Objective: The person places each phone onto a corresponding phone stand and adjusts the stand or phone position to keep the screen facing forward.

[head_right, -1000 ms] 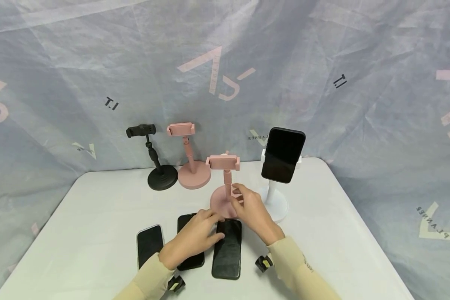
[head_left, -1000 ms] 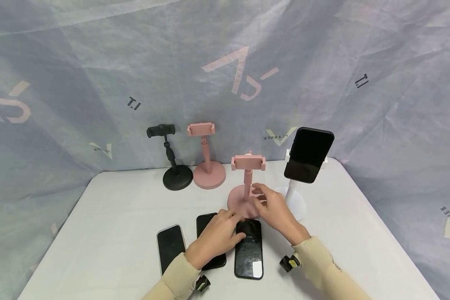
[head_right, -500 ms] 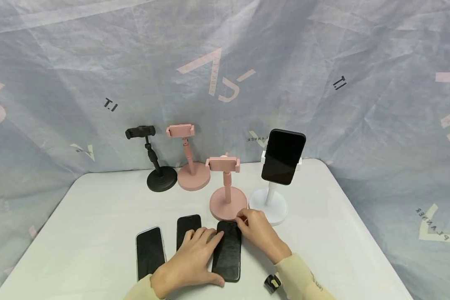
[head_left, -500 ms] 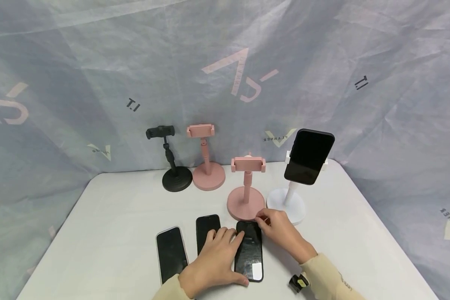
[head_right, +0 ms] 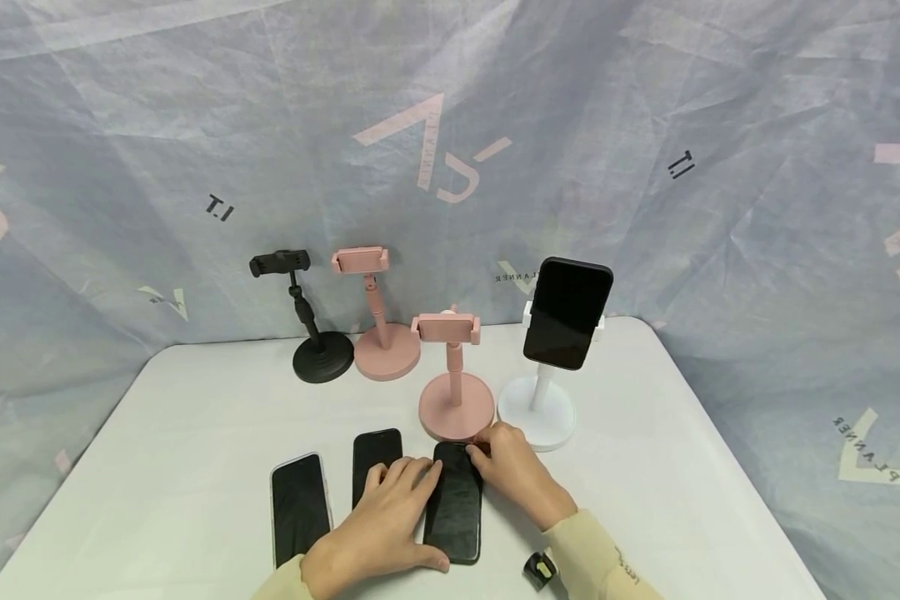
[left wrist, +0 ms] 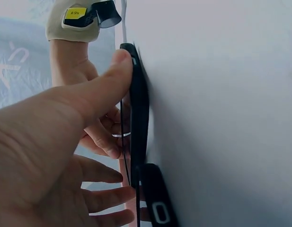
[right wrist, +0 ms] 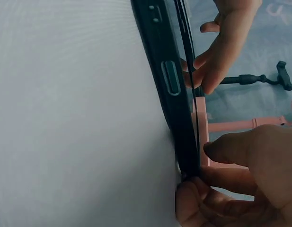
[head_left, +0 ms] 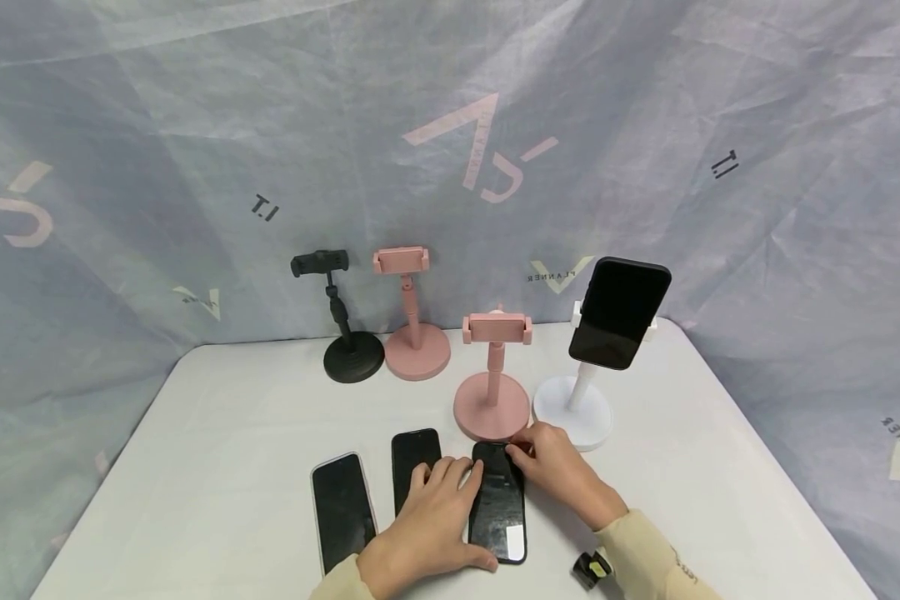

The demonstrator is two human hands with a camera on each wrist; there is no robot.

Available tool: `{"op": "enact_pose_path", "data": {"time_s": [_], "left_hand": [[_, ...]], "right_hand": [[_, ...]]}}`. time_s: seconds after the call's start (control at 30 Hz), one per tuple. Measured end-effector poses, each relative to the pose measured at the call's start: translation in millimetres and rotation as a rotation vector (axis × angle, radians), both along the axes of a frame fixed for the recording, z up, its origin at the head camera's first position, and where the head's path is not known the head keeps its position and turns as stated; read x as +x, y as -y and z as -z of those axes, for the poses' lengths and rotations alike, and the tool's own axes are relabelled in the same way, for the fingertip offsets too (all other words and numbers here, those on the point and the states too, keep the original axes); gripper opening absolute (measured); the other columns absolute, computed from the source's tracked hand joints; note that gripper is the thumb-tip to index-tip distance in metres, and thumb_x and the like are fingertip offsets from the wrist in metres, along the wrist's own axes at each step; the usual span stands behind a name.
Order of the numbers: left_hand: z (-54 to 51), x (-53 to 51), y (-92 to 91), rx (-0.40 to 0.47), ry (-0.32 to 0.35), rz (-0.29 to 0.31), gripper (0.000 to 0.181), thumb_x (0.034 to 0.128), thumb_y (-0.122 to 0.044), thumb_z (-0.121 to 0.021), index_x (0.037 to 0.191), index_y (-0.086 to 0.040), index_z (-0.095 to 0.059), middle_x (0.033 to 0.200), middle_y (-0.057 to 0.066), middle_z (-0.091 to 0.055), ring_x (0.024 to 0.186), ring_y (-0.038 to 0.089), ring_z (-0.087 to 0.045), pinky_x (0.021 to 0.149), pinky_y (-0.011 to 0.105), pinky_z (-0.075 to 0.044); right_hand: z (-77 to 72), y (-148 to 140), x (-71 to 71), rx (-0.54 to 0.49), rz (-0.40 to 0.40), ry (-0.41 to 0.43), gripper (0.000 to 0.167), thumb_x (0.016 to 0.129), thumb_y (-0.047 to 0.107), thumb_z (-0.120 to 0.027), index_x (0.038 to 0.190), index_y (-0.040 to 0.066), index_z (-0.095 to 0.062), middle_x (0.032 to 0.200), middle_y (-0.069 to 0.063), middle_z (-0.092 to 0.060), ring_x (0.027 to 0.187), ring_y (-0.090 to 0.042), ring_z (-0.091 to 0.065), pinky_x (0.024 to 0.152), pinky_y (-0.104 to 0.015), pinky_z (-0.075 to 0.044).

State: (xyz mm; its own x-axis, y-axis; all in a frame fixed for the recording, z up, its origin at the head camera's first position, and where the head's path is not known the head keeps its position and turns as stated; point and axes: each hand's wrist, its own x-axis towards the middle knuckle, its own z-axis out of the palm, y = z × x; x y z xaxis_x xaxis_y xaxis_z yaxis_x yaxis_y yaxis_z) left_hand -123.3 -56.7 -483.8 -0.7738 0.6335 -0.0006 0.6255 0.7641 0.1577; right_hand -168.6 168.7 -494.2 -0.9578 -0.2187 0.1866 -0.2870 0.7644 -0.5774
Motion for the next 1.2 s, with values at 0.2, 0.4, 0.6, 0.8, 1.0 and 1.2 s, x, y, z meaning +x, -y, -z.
{"op": "enact_pose_path", "data": {"time_s": [0.2, 0.4, 0.6, 0.8, 1.0, 1.2], "left_hand": [[1.4, 2.6, -2.4, 0.019, 0.024, -0.038, 0.120, 0.0637, -0.080, -0.080, 0.154, -0.007, -0.046, 0.149, 0.009, -0.050, 0.138, 0.029, -0.043, 0.105, 0.057, -0.036], [-1.2, 4.7, -6.0, 0.046, 0.135, -0.142, 0.133, 0.0563, -0.078, -0.086, 0.157, -0.003, -0.040, 0.157, 0.011, -0.044, 0.143, 0.035, -0.039, 0.105, 0.067, -0.032], [-5.0, 9.9, -7.0, 0.103, 0.108, -0.189, 0.134, 0.0505, -0.070, -0.093, 0.152, 0.001, -0.043, 0.155, 0.016, -0.046, 0.140, 0.034, -0.040, 0.103, 0.068, -0.030], [-11.3, 13.3, -9.3, 0.272, 0.085, -0.196, 0.123, 0.0527, -0.048, -0.100, 0.150, -0.002, -0.041, 0.134, 0.007, -0.062, 0.113, 0.021, -0.055, 0.088, 0.045, -0.034], [-25.6, 6.9, -11.7, 0.773, 0.492, -0.102, 0.118, 0.0739, -0.011, -0.094, 0.162, -0.010, -0.015, 0.130, 0.017, -0.068, 0.107, 0.016, -0.071, 0.084, 0.029, -0.056], [-48.4, 7.0, -14.3, 1.177, 0.765, -0.062, 0.097, 0.0773, 0.008, -0.085, 0.157, -0.018, -0.037, 0.125, 0.020, -0.071, 0.100, 0.018, -0.076, 0.080, 0.027, -0.061]], "right_hand": [[-1.6, 6.0, 3.5, 0.002, 0.037, 0.045, 0.005, 0.091, 0.008, -0.075, 0.086, 0.008, -0.076, 0.074, 0.003, -0.064, 0.070, -0.008, -0.054, 0.061, -0.026, -0.046], [-4.0, 4.5, 7.4, -0.078, 0.090, 0.158, 0.018, 0.093, 0.021, -0.078, 0.091, 0.011, -0.064, 0.070, 0.004, -0.053, 0.063, -0.008, -0.048, 0.057, -0.024, -0.040], [-17.1, 2.1, 12.5, -0.423, -0.007, 0.288, 0.025, 0.099, 0.021, -0.072, 0.110, 0.003, -0.057, 0.065, -0.001, -0.057, 0.053, -0.012, -0.058, 0.051, -0.030, -0.054], [-43.5, 2.8, 18.5, -0.570, -0.023, 0.293, 0.033, 0.099, 0.015, -0.070, 0.127, -0.001, -0.060, 0.070, -0.008, -0.063, 0.058, -0.015, -0.063, 0.058, -0.036, -0.061], [-83.8, -2.7, 24.4, -0.580, 0.024, 0.182, 0.030, 0.098, 0.019, -0.073, 0.124, 0.006, -0.065, 0.074, -0.009, -0.068, 0.058, -0.015, -0.065, 0.062, -0.035, -0.061], [-121.0, -4.4, 31.2, -0.561, 0.006, -0.015, 0.022, 0.097, 0.021, -0.074, 0.117, 0.012, -0.070, 0.076, -0.003, -0.073, 0.057, -0.015, -0.060, 0.058, -0.027, -0.053]]}}
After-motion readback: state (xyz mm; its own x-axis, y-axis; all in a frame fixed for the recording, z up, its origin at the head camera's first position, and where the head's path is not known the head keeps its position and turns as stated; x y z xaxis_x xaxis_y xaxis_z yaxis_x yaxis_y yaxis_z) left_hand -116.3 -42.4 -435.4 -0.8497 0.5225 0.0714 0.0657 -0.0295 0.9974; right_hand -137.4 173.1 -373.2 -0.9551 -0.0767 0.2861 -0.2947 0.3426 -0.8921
